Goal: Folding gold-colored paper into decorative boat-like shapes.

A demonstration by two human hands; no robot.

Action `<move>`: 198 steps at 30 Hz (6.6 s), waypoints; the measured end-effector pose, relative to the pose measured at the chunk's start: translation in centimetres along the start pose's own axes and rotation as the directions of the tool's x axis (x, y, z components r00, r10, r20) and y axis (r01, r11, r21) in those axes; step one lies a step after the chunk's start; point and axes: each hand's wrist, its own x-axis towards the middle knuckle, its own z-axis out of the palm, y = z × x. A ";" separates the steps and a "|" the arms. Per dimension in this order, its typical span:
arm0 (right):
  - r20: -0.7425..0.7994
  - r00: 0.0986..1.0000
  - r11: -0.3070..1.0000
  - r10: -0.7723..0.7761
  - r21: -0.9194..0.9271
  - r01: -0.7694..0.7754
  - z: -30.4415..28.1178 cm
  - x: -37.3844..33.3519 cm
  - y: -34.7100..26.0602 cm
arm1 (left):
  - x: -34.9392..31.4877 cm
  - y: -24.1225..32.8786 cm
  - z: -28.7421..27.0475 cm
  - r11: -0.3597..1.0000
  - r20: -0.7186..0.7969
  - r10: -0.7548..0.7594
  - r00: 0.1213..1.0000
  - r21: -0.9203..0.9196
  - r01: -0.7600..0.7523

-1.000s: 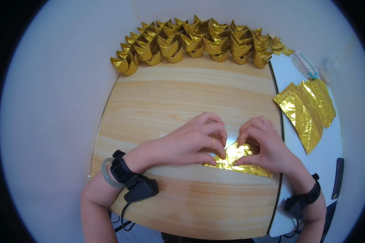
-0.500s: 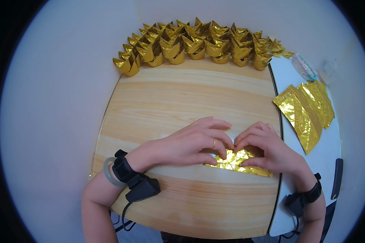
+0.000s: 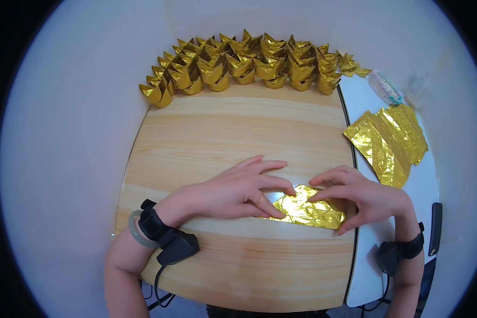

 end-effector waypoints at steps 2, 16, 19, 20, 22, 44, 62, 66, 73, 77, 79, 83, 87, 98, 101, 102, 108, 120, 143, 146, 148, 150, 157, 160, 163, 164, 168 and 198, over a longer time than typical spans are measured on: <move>-0.005 0.999 0.999 0.040 0.002 -0.040 -0.7 -1.2 -0.5 | -0.1 -0.2 0.2 1.000 -0.021 0.025 0.999 0.006 -0.024; -0.063 0.979 0.978 0.193 0.094 -0.186 0.8 0.6 -0.1 | 0.5 0.2 0.9 0.998 -0.127 0.020 0.992 0.054 -0.013; 0.011 0.978 0.978 0.210 0.006 -0.210 -0.4 -0.5 -0.2 | 0.4 0.1 0.9 0.999 -0.102 0.024 0.994 0.045 -0.019; 0.014 0.978 0.978 0.209 0.004 -0.209 -0.6 -0.6 -0.4 | 0.3 0.1 0.8 0.999 -0.106 0.021 0.994 0.044 -0.017; 0.026 0.978 0.976 0.208 -0.078 -0.205 -0.7 -0.9 -0.8 | 0.3 0.0 0.7 0.998 -0.077 0.026 0.997 0.059 -0.021; -0.311 0.869 0.922 0.385 0.081 -0.380 1.9 1.0 -2.4 | -0.2 -0.4 0.3 0.999 -0.058 0.031 0.998 -0.037 -0.033; -0.414 0.888 0.947 0.201 0.313 -0.068 2.2 0.3 1.0 | 0.0 -0.6 0.4 1.000 -0.088 -0.011 0.996 -0.027 0.009; -0.340 0.935 0.925 0.098 0.378 0.041 1.4 0.0 1.4 | -0.2 -0.5 -0.3 0.998 -0.110 -0.047 0.993 0.035 0.051; -0.284 0.954 0.953 0.099 0.303 -0.008 1.7 0.2 1.1 | -0.2 -0.3 -0.5 0.999 -0.145 -0.028 0.989 -0.034 0.023; -0.280 0.959 0.994 0.054 0.105 -0.025 1.7 0.3 1.3 | -0.1 -0.2 -0.1 1.000 -0.195 0.001 0.981 0.014 0.002; -0.286 0.958 0.998 0.021 0.055 -0.006 1.7 0.4 1.5 | -0.3 -0.2 -0.1 0.999 -0.161 -0.025 0.987 0.044 0.033; -0.306 0.952 1.000 -0.027 -0.003 0.027 1.7 0.7 1.3 | -0.4 -0.3 0.1 0.998 -0.171 -0.043 0.984 0.044 0.051; -0.331 0.944 1.000 -0.009 0.007 0.012 2.1 0.8 1.5 | -0.4 -0.5 0.0 0.997 -0.176 -0.068 0.982 0.032 0.075; -0.499 0.826 0.946 0.263 -0.034 -0.322 3.6 2.7 -1.0 | -0.2 -0.8 0.4 0.986 -0.170 0.077 0.982 0.157 -0.050; -0.489 0.820 0.930 0.296 -0.047 -0.364 3.5 2.6 -1.4 | -0.1 -0.7 0.4 0.985 -0.153 0.048 0.987 0.172 -0.022; -0.489 0.820 0.930 0.297 -0.046 -0.365 3.4 2.6 -1.5 | -0.1 -0.6 0.4 0.993 -0.174 -0.025 0.984 0.112 0.045; -0.454 0.826 0.931 0.334 0.023 -0.364 2.9 2.1 -1.9 | -0.1 -0.7 0.4 0.991 -0.175 -0.077 0.982 0.097 0.095; -0.494 0.823 0.958 0.280 0.088 -0.272 2.8 1.7 -0.4 | 0.2 0.0 0.2 0.963 -0.221 -0.204 0.954 -0.220 0.155; -0.096 0.993 0.847 0.073 -0.519 -0.113 4.2 2.1 -2.3 | -0.3 -0.3 0.5 0.928 -0.090 -0.193 0.977 0.308 0.212; -0.046 0.994 0.854 0.096 -0.509 -0.106 3.9 2.1 -2.1 | -0.3 -0.6 0.5 0.922 -0.042 -0.255 0.966 0.291 0.256; -0.038 0.992 0.861 0.116 -0.494 -0.120 3.7 2.0 -2.1 | -0.5 -0.6 0.7 0.918 -0.062 -0.255 0.965 0.299 0.262; -0.030 0.990 0.866 0.137 -0.482 -0.134 3.5 1.6 -2.2 | -0.5 -0.7 0.5 0.919 -0.067 -0.256 0.964 0.292 0.264; -0.038 0.963 0.822 0.267 -0.513 -0.248 2.8 0.0 -1.9 | -0.5 -0.6 0.3 0.932 -0.066 -0.259 0.964 0.246 0.267; -0.050 0.948 0.789 0.313 -0.541 -0.289 2.2 -0.9 -1.7 | -0.6 -0.4 0.3 0.936 -0.081 -0.261 0.962 0.221 0.273; -0.080 0.937 0.765 0.340 -0.556 -0.325 1.9 -1.3 -1.9 | -0.4 -0.2 0.1 0.930 -0.091 -0.263 0.961 0.243 0.277; -0.086 0.939 0.771 0.332 -0.549 -0.323 2.1 -1.3 -1.7 | -0.4 -0.2 0.2 0.931 -0.089 -0.255 0.963 0.246 0.269; -0.230 0.908 0.730 0.351 -0.540 -0.419 2.3 -1.5 -2.1 | -0.4 -0.3 0.6 0.926 -0.154 -0.202 0.967 0.291 0.239; -0.457 0.889 0.967 0.008 -0.223 -0.123 4.1 1.5 0.2 | 0.6 3.2 3.1 0.959 -0.411 -0.282 0.867 -0.131 0.250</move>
